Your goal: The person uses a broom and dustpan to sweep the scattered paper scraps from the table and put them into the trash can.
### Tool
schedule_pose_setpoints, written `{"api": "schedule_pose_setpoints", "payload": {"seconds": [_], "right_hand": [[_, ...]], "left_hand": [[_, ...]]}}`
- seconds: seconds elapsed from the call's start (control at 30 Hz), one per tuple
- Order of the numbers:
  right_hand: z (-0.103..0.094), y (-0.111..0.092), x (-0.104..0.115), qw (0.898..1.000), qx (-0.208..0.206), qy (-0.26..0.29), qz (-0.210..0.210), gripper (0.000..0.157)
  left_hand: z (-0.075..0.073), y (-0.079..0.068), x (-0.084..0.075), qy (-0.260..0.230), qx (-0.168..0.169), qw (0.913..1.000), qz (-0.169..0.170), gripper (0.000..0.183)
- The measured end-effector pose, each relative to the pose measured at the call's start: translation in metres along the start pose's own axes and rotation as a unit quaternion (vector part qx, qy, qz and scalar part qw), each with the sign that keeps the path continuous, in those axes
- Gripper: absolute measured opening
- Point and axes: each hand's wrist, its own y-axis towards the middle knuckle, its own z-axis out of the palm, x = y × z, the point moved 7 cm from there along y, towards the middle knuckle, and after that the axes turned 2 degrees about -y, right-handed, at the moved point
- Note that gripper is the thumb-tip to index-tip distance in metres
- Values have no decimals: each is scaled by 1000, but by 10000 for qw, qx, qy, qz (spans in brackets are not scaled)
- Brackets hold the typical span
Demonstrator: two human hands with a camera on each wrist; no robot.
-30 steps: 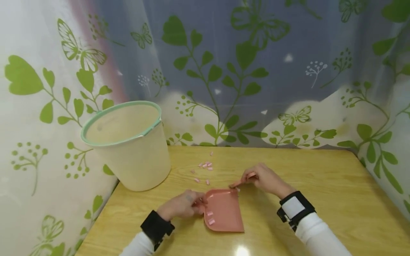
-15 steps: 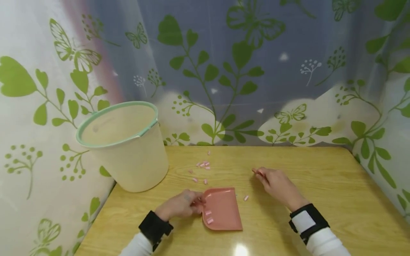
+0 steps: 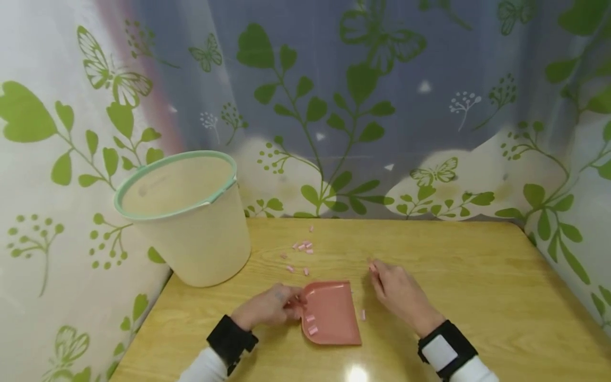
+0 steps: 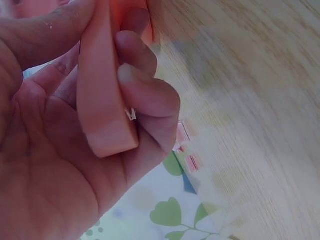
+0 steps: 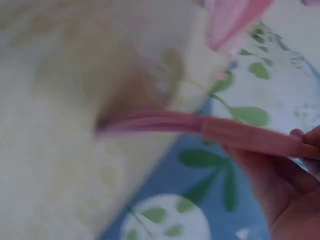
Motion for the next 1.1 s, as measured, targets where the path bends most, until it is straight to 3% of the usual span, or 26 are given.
{"api": "schedule_pose_setpoints", "payload": {"seconds": [0.07,0.17,0.3,0.5,0.6,0.67,0.8,0.9,1.03,1.1], "right_hand": [[4,0,-3,9999,-69,-131,6,14],[9,-2,1,9996,-84,136,225,17],[10,0,19,9958,-90,661,633,23],[14,7,45,9899,-59,875,1115,24],[21,10,56,9873,60,1104,1141,21],[25,15,61,9840,246,1348,1142,20],[18,30,64,9772,379,1903,866,16],[8,49,64,9744,303,2211,274,8],[14,74,60,9756,253,2079,-661,19],[25,82,54,9775,232,1903,-878,26]], "left_hand": [[0,0,0,-16,26,10000,-16,13],[2,-2,0,-5,30,10000,-27,12],[0,-3,1,-18,-40,10000,-36,12],[-1,-1,1,-70,-57,9999,-103,14],[0,0,1,151,-53,9998,-82,14],[-1,-1,1,43,-36,9999,-162,17],[1,0,1,-266,5,9995,-176,27],[1,1,0,-80,-15,9999,-114,24],[0,-1,0,300,-51,9995,-109,17],[-1,-2,1,206,-35,9997,-140,17]]}}
